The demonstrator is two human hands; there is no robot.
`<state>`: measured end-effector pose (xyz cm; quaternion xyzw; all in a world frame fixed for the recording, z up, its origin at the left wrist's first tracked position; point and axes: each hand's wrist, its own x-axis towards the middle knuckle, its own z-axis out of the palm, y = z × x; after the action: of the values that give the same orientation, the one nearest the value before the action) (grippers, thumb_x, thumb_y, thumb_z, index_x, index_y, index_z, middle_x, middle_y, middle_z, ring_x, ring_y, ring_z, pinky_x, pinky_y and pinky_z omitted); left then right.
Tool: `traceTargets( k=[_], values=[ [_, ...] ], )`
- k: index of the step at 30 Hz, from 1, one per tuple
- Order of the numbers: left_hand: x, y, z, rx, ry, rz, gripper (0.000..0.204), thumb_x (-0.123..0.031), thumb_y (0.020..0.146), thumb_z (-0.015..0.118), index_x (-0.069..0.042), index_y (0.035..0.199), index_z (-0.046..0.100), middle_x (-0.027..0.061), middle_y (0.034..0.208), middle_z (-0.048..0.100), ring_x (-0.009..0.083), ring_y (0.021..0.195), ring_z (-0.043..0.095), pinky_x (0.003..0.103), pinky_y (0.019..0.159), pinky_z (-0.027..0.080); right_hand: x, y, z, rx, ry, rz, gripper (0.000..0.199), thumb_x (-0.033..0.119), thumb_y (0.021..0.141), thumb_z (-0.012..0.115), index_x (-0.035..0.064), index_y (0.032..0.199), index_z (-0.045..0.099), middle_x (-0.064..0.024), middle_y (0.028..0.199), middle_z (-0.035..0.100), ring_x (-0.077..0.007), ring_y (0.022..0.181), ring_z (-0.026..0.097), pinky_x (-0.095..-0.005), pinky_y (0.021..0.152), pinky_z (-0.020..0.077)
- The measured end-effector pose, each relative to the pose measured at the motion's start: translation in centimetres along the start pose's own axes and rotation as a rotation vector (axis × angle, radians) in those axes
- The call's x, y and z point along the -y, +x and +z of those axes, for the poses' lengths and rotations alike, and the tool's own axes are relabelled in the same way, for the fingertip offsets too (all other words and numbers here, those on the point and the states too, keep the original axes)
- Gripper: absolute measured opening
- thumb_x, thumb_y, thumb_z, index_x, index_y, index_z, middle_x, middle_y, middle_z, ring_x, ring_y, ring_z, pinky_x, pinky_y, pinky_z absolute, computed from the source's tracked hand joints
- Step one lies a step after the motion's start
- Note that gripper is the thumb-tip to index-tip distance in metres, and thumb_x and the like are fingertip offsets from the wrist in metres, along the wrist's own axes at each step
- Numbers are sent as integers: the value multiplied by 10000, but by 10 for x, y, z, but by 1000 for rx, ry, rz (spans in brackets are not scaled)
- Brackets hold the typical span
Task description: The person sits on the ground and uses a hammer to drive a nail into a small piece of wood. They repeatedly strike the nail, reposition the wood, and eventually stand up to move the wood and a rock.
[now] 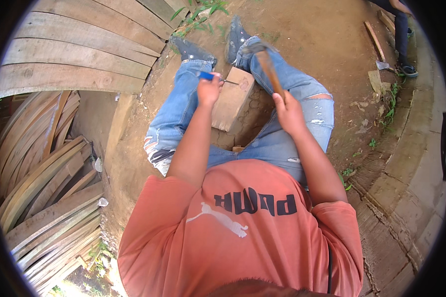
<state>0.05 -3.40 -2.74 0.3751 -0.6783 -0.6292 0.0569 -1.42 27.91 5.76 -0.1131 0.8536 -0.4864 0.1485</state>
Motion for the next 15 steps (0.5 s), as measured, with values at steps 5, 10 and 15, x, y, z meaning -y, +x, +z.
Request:
traceTargets(
  k=[5,10,15],
  values=[
    [14,7,-34,-228,-276,-235,360,-274,1102,655,34,1284,609,184,1272,694,304,1099,769,400,861,667,-18,23,-1,20,336,307,431,394,1133,556,11,947,621,-70,725,614,-195,623,611,-379,580,476],
    [-16,-17,2,-25,59,181,292,-264,1061,718,-20,1216,670,127,1117,768,225,1020,779,358,834,618,-11,26,-5,31,565,399,390,425,1150,528,112,918,544,24,666,491,-84,467,428,-284,392,357],
    [-35,-35,24,-7,447,424,273,-260,994,797,-16,1103,744,164,945,811,255,888,799,383,798,602,-17,24,-6,32,507,370,405,425,1138,547,80,927,573,6,682,527,-97,473,459,-303,401,364]
  ],
)
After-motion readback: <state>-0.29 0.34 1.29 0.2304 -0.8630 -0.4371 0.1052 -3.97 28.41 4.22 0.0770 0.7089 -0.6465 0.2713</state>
